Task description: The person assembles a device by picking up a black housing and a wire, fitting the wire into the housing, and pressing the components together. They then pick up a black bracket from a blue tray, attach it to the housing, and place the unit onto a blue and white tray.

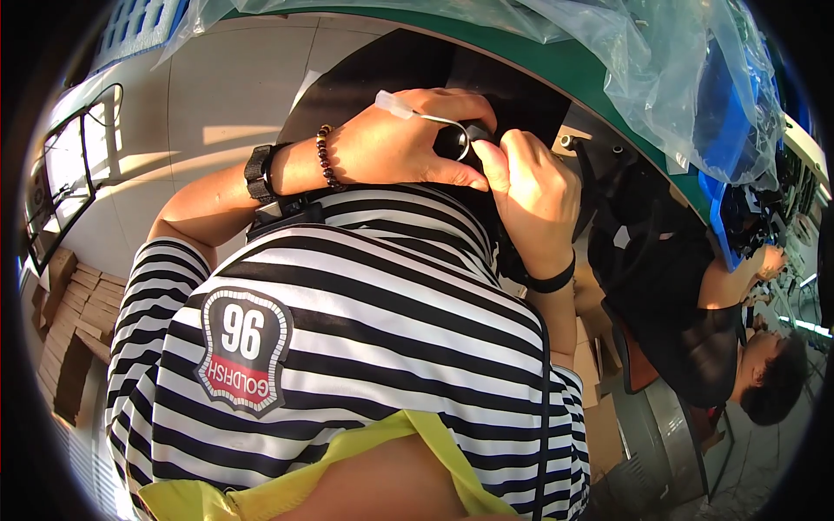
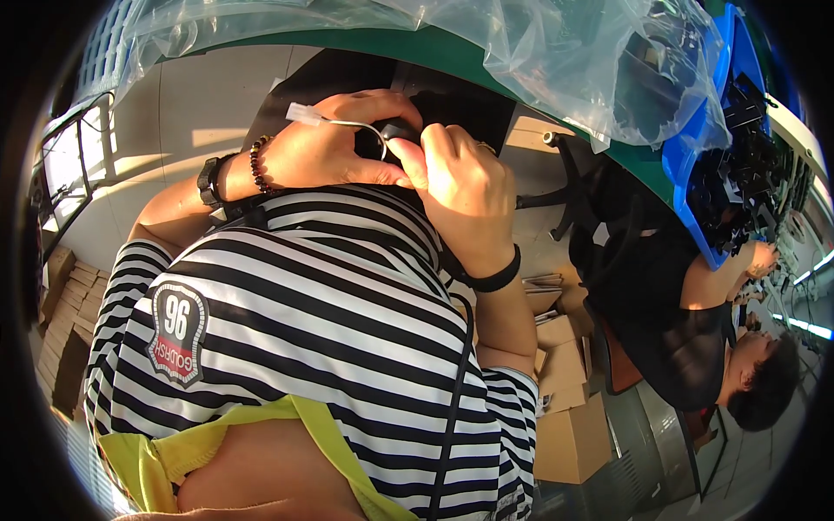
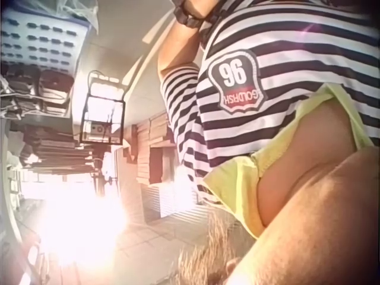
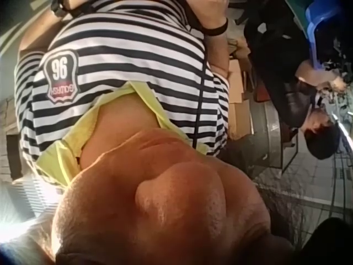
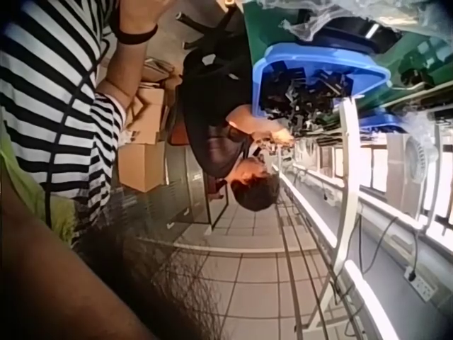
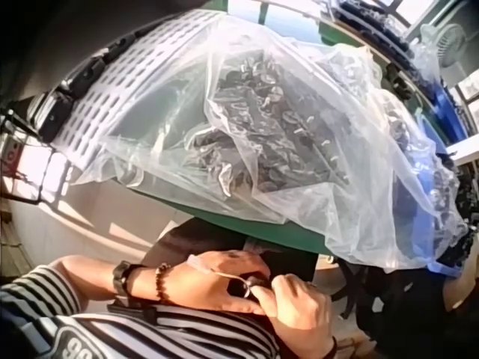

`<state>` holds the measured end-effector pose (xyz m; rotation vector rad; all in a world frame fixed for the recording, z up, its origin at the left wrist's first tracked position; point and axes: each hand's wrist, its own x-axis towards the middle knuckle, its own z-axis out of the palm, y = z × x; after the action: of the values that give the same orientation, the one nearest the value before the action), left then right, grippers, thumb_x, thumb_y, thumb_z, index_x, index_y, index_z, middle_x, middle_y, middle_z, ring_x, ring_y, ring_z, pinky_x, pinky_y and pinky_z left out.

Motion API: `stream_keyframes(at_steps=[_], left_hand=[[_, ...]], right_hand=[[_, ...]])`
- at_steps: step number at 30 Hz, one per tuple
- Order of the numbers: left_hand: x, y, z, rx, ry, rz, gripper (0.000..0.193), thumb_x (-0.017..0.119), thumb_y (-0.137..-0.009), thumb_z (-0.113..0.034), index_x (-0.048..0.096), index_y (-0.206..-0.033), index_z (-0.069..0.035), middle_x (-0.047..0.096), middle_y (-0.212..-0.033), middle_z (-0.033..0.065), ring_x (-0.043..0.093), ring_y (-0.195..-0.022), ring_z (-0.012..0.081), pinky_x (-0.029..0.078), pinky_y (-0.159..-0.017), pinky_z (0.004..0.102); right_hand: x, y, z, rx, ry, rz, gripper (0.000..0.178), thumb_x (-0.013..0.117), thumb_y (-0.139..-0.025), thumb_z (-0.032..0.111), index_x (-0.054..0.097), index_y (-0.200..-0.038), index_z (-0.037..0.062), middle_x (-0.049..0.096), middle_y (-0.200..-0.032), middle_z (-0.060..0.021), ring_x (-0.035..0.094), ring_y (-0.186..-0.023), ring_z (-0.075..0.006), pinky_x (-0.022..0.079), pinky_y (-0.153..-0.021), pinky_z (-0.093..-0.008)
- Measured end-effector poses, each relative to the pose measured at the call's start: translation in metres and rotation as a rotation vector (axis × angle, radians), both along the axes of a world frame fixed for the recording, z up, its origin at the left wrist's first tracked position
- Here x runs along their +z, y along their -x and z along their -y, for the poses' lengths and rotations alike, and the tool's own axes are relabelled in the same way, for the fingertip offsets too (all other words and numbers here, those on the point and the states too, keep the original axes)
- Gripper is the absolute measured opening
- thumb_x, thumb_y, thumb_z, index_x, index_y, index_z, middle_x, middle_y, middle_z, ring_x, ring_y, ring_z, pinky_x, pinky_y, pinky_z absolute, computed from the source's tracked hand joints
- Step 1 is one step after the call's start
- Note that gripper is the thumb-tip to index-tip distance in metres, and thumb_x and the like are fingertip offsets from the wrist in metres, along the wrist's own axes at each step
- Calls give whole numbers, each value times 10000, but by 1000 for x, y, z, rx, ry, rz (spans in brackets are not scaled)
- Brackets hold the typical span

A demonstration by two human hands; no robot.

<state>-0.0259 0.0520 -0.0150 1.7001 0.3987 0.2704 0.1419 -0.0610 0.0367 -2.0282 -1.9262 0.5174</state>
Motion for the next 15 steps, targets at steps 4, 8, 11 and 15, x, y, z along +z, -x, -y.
stream_keyframes(at_steps=[4, 8, 11, 15], left_hand=[[-5, -1, 2, 6, -61, 53, 534, 859, -759, -300, 639, -1162, -26, 660, -1101, 124, 631, -1013, 295, 512, -884, 382], [1, -3, 2, 14, -32, 17, 533, 855, -764, -297, 637, -1165, -20, 660, -1101, 127, 632, -1021, 290, 512, -890, 379], [5, -3, 1, 7, 17, -69, 527, 852, -768, -297, 638, -1162, -21, 659, -1089, 124, 634, -1012, 284, 515, -884, 374], [1, 0, 1, 38, -30, -18, 527, 850, -768, -313, 639, -1156, -28, 657, -1063, 110, 635, -995, 274, 514, -876, 369]], right_hand=[[0, 2, -1, -24, -16, 47, 222, 691, -937, 236, 571, -920, 49, 586, -804, -94, 589, -613, -326, 475, -561, -375], [6, 6, 2, -99, -17, 39, 184, 698, -929, 190, 598, -973, 42, 588, -813, -100, 600, -633, -294, 481, -571, -363], [11, 4, 3, -148, -80, -168, 169, 700, -923, 153, 613, -1011, 37, 588, -824, -104, 607, -651, -269, 486, -581, -360], [11, -2, 4, -66, -71, -308, 167, 700, -914, 116, 614, -1029, 29, 581, -830, -108, 608, -671, -243, 487, -590, -362]])
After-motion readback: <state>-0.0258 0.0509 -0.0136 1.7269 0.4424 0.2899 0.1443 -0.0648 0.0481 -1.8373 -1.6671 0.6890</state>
